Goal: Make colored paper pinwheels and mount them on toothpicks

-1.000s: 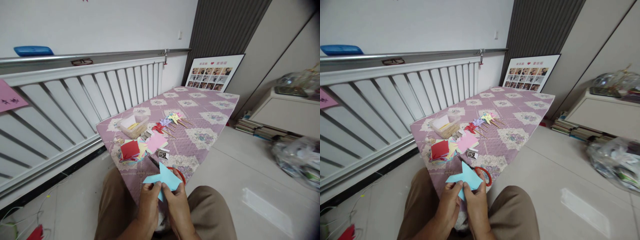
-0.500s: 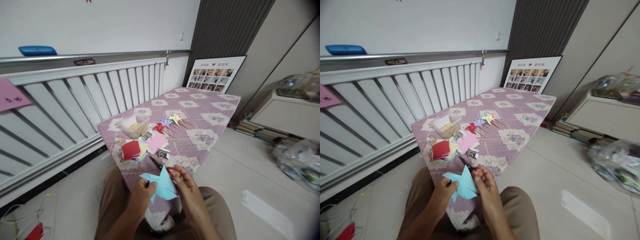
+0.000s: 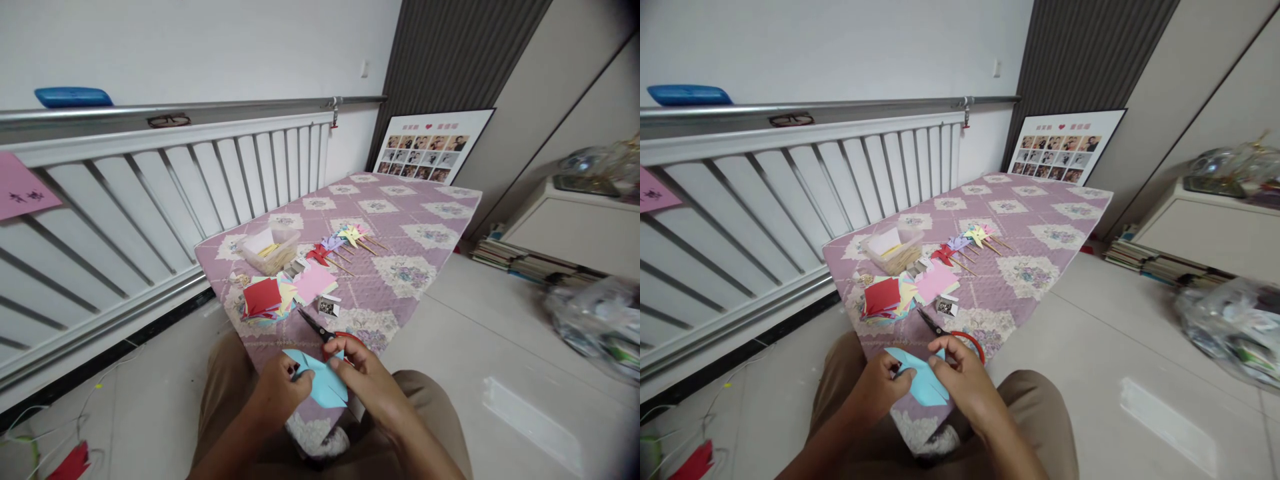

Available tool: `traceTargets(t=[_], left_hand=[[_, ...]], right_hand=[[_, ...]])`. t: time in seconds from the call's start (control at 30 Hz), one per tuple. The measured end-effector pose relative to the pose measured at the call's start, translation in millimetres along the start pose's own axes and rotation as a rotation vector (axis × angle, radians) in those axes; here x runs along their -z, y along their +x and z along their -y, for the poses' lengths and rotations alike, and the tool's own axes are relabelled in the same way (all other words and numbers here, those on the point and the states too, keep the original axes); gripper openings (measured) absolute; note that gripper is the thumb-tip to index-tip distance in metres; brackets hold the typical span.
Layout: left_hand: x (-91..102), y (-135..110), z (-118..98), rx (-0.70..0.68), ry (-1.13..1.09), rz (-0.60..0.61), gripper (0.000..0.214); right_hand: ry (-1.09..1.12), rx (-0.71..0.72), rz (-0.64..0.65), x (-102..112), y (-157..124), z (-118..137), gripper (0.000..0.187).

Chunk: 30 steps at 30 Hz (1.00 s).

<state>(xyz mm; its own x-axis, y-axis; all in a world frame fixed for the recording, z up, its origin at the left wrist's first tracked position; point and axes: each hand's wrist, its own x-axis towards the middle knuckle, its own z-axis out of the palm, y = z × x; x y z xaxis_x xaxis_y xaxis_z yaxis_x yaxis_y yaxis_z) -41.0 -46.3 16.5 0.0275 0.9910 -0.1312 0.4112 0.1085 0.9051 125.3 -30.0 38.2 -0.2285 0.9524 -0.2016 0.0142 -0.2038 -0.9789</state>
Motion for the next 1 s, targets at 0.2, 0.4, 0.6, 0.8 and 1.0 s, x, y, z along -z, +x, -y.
traceTargets(t=[0.2, 0.4, 0.6, 0.8, 1.0], left_hand=[[2.0, -1, -4, -0.109, 0.134, -0.015, 0.012], [3.6, 0, -4, -0.149, 0.215, -0.025, 0.013], [2.1, -1, 1, -0.177, 0.249, -0.025, 0.012], [2.7, 0, 1, -0.125, 0.201, 0.001, 0.013], [1.9, -1, 1, -0.015, 0.034, 0.0, 0.01]], right_hand=[[-0.151, 0.087, -0.006, -2, 8, -2, 0.004], [-0.298, 0.171, 0.027, -3, 12, -5, 0.011], [-0.283, 0.22, 0.042, -4, 11, -11, 0.014], [-0.095, 0.15, -0.041, 0, 13, -17, 0.02], [0.073, 0.128, -0.214, 9, 22, -21, 0.026]])
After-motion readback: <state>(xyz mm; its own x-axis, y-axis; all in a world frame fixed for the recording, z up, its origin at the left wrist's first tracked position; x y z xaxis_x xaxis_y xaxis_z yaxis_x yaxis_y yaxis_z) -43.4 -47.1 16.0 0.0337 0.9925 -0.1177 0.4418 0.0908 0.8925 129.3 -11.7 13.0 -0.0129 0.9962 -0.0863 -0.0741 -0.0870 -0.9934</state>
